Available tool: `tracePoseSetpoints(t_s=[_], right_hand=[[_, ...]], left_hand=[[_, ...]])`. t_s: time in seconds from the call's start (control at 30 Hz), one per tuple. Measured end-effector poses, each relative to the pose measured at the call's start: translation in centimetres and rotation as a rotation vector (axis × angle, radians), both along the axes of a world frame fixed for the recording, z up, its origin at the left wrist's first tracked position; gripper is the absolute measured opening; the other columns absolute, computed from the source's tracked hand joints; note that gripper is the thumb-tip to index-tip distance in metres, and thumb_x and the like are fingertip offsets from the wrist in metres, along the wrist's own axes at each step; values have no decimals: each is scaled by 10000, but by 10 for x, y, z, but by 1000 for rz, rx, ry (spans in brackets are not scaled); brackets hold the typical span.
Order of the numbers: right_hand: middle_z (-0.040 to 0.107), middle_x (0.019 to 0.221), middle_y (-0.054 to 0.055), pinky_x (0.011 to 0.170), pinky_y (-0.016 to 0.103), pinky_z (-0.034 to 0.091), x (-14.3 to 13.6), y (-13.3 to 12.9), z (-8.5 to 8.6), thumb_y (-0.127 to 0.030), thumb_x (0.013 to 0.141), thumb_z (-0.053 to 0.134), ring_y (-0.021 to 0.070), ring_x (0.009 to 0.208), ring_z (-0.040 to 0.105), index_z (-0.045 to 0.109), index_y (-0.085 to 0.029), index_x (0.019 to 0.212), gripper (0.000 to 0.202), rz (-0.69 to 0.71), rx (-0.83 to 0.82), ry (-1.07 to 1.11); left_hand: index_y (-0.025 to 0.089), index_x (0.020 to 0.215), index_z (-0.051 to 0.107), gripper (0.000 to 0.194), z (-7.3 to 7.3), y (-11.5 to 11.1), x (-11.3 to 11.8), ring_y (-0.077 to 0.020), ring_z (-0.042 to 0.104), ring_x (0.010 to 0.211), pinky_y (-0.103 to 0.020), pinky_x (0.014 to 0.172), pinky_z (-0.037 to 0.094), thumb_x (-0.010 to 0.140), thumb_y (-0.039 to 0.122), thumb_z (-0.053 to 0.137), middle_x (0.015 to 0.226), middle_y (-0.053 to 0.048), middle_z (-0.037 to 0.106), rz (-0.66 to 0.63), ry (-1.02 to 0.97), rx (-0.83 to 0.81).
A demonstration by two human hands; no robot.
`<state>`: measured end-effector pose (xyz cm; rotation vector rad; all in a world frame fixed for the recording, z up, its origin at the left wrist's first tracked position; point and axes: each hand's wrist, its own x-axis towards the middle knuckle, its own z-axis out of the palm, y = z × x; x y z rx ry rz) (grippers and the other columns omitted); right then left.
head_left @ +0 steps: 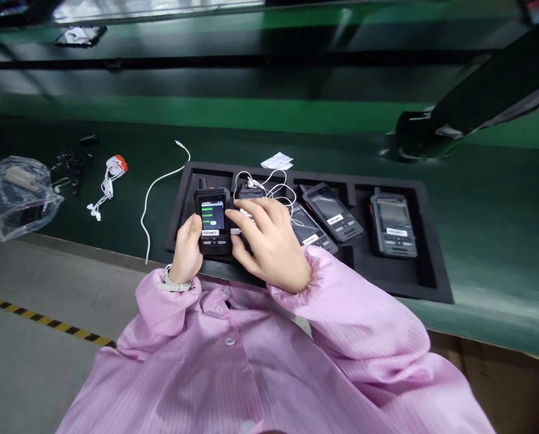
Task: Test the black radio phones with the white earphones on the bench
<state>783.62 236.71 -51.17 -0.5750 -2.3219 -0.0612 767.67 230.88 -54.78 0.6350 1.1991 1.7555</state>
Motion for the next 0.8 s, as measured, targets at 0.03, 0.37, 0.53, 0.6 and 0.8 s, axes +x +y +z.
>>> tracePoseSetpoints(t_s=[0.03, 0.37, 0.53, 0.6, 0.8], right_hand=[[648, 1341, 187, 1035, 495, 437, -1, 0, -1, -225, 963, 526, 335, 1200, 540, 604, -107, 1278, 346, 13, 7, 7], [726, 992, 82, 1119, 503, 351, 2, -2, 3, -115, 944, 456, 258, 941, 633, 592, -158, 1116, 224, -32, -270, -89], [678, 836, 74, 825, 382, 443, 3, 3, 8, -157, 1008, 444, 238, 808, 580, 627, -160, 927, 200, 58, -124, -281], [667, 826, 76, 710, 342, 434, 3, 7, 7, -165, 1027, 421, 221, 785, 582, 628, -157, 917, 235, 89, -90, -295], [681, 760, 47, 531, 313, 330, 3, 19, -1, -199, 1039, 420, 171, 699, 614, 644, -154, 902, 266, 143, 34, -252]], left_hand=[[166, 913, 724, 520, 0, 0, 0, -225, 733, 1003, -308, 863, 584, 759, 660, 779, 921, -59, 774, -2, 3, 4], [148, 896, 719, 509, 2, 0, -3, -265, 750, 1039, -372, 901, 599, 770, 637, 785, 906, -80, 788, -11, -108, -40], [153, 895, 725, 496, 3, 0, -5, -267, 750, 1049, -374, 915, 595, 772, 629, 787, 923, -80, 795, -20, -123, -49], [153, 896, 728, 489, 4, 0, -6, -263, 753, 1044, -372, 920, 592, 790, 628, 773, 923, -79, 797, -31, -140, -61], [147, 904, 732, 497, 5, 0, -8, -265, 759, 1025, -378, 915, 594, 790, 628, 774, 902, -79, 797, -62, -172, -89]])
